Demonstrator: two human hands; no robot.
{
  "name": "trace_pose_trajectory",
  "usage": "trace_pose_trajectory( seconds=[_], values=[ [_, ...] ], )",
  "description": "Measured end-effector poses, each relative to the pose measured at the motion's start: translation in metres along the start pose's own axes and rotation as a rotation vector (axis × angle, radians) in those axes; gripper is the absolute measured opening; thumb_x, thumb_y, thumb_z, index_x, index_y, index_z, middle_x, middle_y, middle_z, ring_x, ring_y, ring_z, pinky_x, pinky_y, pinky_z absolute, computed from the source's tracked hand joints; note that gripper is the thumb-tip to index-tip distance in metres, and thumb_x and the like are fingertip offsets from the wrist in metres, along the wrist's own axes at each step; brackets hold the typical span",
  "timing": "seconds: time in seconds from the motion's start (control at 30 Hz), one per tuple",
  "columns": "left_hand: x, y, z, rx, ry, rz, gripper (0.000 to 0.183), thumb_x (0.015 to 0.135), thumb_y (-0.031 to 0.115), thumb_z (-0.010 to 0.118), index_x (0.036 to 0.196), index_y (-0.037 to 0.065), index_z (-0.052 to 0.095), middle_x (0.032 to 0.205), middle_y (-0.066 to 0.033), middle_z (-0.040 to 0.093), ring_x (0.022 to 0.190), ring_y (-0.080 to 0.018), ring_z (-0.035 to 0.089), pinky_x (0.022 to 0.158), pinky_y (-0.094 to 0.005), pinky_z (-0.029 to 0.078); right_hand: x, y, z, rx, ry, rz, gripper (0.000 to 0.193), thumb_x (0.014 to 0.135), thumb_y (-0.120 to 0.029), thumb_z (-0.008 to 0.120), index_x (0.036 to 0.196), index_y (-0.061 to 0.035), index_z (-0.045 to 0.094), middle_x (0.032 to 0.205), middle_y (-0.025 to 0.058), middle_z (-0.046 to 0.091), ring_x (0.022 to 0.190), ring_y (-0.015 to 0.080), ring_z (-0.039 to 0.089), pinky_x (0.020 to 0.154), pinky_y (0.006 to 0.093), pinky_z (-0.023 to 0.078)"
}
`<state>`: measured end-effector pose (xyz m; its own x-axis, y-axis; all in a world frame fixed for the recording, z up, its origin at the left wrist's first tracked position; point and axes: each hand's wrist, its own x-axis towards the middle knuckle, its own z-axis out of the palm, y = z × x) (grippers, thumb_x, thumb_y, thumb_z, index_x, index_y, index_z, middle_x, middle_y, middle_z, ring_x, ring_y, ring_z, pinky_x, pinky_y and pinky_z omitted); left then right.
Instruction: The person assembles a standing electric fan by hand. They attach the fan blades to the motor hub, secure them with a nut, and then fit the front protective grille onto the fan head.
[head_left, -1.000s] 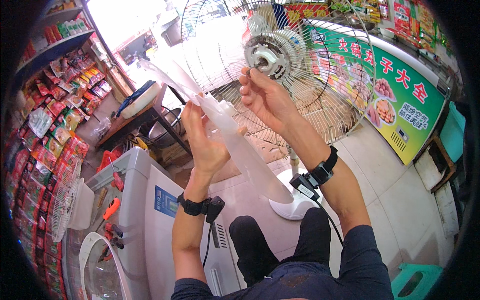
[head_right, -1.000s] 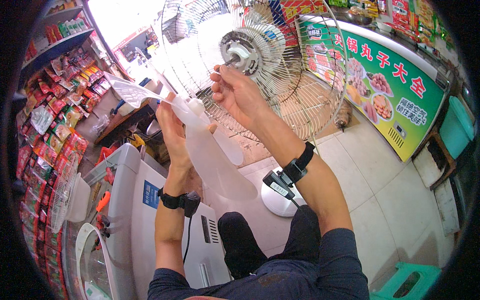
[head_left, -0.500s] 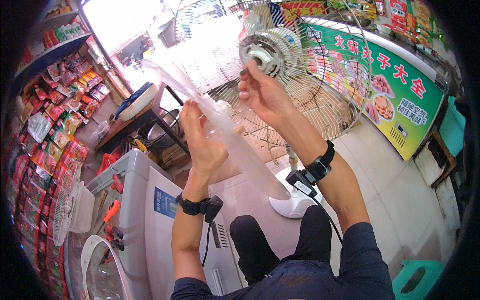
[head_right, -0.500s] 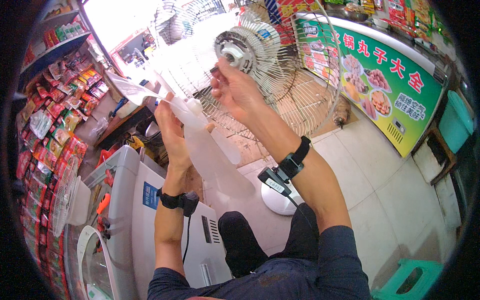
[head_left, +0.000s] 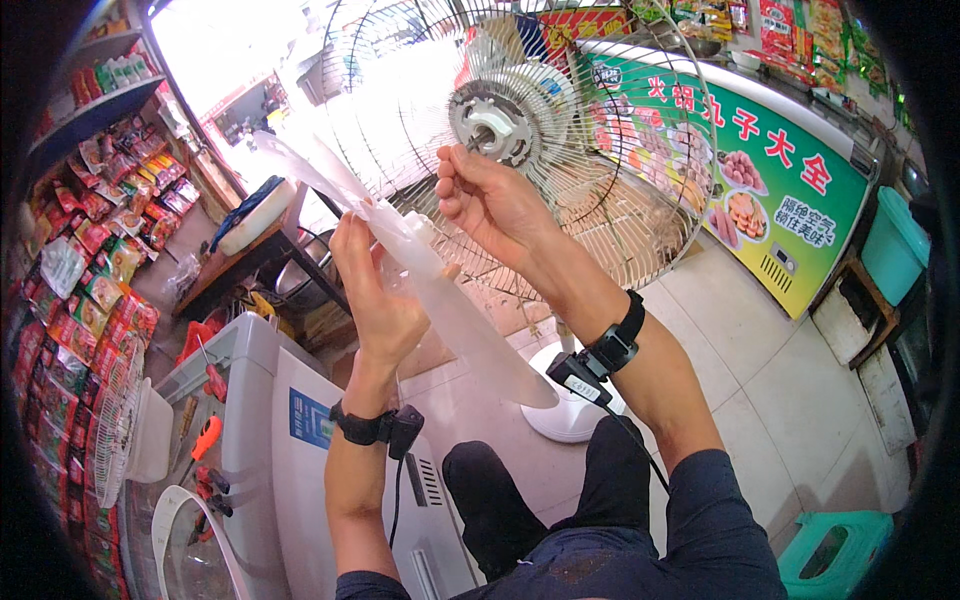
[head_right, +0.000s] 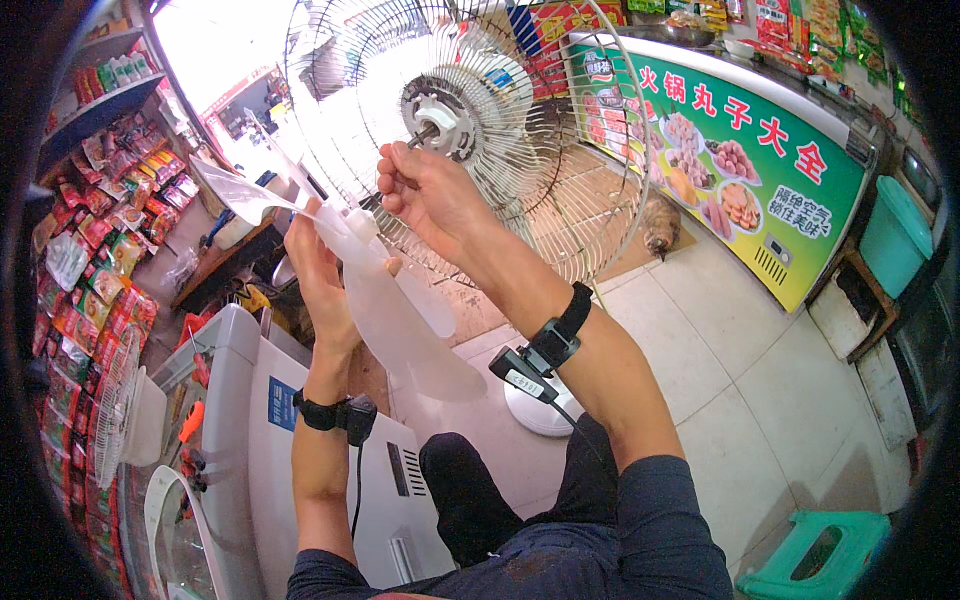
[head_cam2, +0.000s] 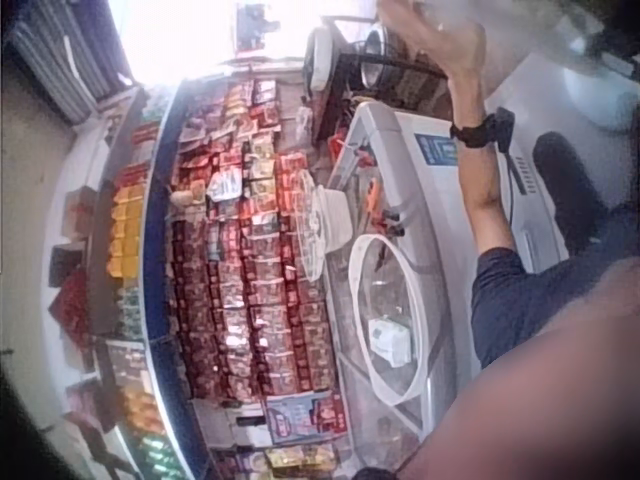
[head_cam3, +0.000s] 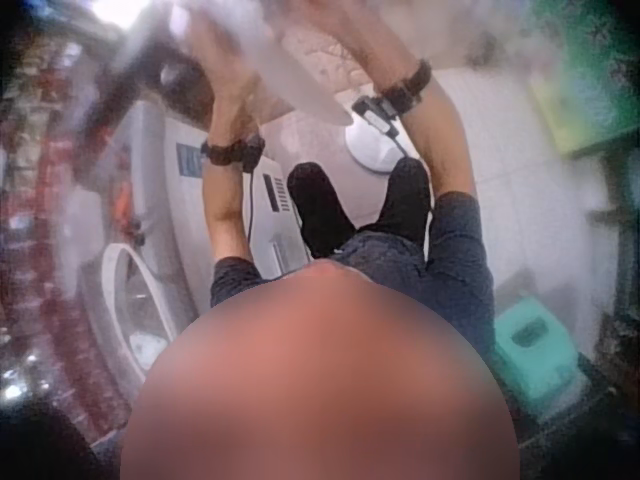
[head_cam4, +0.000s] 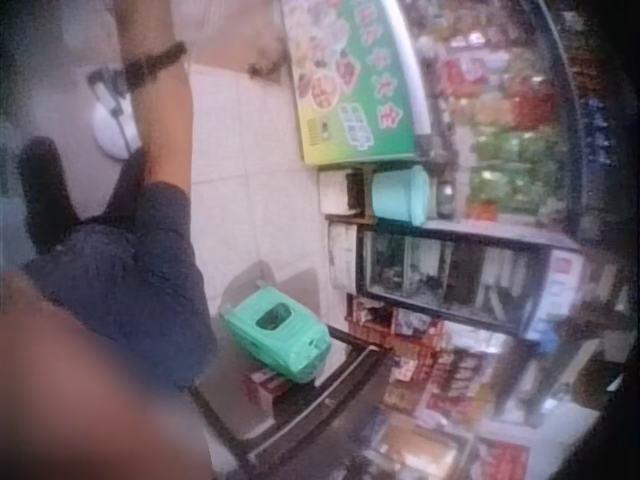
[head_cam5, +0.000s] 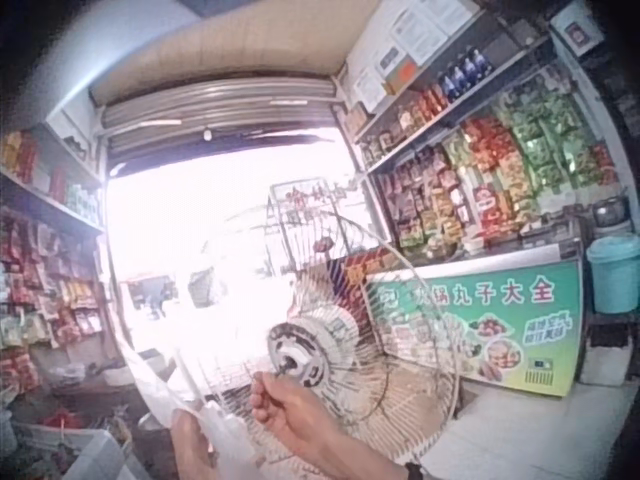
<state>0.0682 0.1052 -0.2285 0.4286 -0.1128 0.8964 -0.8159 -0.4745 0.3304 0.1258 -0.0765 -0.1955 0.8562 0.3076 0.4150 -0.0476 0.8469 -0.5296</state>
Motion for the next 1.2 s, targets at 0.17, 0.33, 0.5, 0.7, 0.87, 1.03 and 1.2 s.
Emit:
trace_pose_trajectory(
  seconds=[0.17,0.33,0.5,0.7,0.87,1.03,1.2],
  values=[
    [0.002,0.000,0.000,-0.021,0.024,0.019,0.119,0.070,0.019,0.102,0.162,-0.002,0.030,0.151,-0.0102,0.034,0.139,-0.0262,0.048,0.114,-0.0420,0.046,-0.015,-0.003,0.001,-0.144,0.030,-0.014,0.028,0.108,-0.026,0.064,0.123,-0.0022,0.062,0.107,0.0046,0.066,0.090,0.0124,0.062,0.077,0.0280,0.052],
    [0.000,-0.003,-0.001,-0.017,0.024,0.020,0.119,0.070,0.021,0.102,0.162,-0.001,0.030,0.151,-0.0106,0.035,0.137,-0.0263,0.049,0.113,-0.0422,0.048,-0.047,0.000,-0.002,-0.418,0.173,-0.134,0.036,0.108,-0.024,0.064,0.138,-0.0030,0.060,0.119,0.0067,0.067,0.092,0.0122,0.065,0.076,0.0256,0.053],
    [0.001,-0.012,-0.003,0.116,0.054,0.111,0.116,0.068,0.025,0.102,0.158,-0.002,0.035,0.153,-0.0173,0.036,0.136,-0.0311,0.051,0.105,-0.0430,0.054,-0.106,-0.013,-0.012,-0.952,0.054,-0.361,0.038,0.098,-0.012,0.074,0.133,-0.0024,0.063,0.116,0.0054,0.064,0.091,0.0114,0.062,0.075,0.0250,0.049],
    [0.003,-0.020,0.002,0.088,0.078,0.043,0.112,0.068,0.029,0.101,0.155,-0.001,0.038,0.153,-0.0209,0.037,0.136,-0.0337,0.050,0.100,-0.0417,0.056,-0.168,-0.050,-0.036,-1.396,0.134,-1.223,0.053,0.082,-0.007,0.088,0.126,-0.0040,0.059,0.112,0.0049,0.053,0.084,0.0143,0.050,0.074,0.0258,0.042],
    [-0.004,-0.014,0.001,0.204,0.059,0.030,0.109,0.068,0.029,0.100,0.153,-0.002,0.040,0.153,-0.0216,0.038,0.136,-0.0346,0.048,0.100,-0.0426,0.053,-0.167,-0.049,-0.058,-1.404,0.408,-1.212,0.070,0.078,-0.012,0.092,0.133,-0.0052,0.049,0.112,0.0056,0.052,0.088,0.0167,0.051,0.080,0.0312,0.044],
    [-0.005,0.002,-0.004,0.222,0.039,0.044,0.108,0.067,0.028,0.098,0.152,-0.001,0.039,0.150,-0.0225,0.038,0.133,-0.0368,0.046,0.101,-0.0439,0.049,-0.178,-0.054,-0.053,-1.616,-0.003,-1.027,0.058,0.083,-0.035,0.092,0.121,-0.0030,0.064,0.113,0.0127,0.064,0.094,0.0233,0.062,0.085,0.0392,0.051],
    [-0.010,0.033,0.000,0.186,0.025,0.017,0.103,0.066,0.021,0.095,0.151,0.000,0.040,0.148,-0.0218,0.038,0.130,-0.0364,0.046,0.100,-0.0430,0.046,-0.192,-0.052,-0.026,-1.200,-0.323,-0.615,0.093,0.078,-0.066,0.086,0.139,-0.0008,0.062,0.135,0.0173,0.066,0.118,0.0325,0.067,0.095,0.0415,0.053]
  ],
)
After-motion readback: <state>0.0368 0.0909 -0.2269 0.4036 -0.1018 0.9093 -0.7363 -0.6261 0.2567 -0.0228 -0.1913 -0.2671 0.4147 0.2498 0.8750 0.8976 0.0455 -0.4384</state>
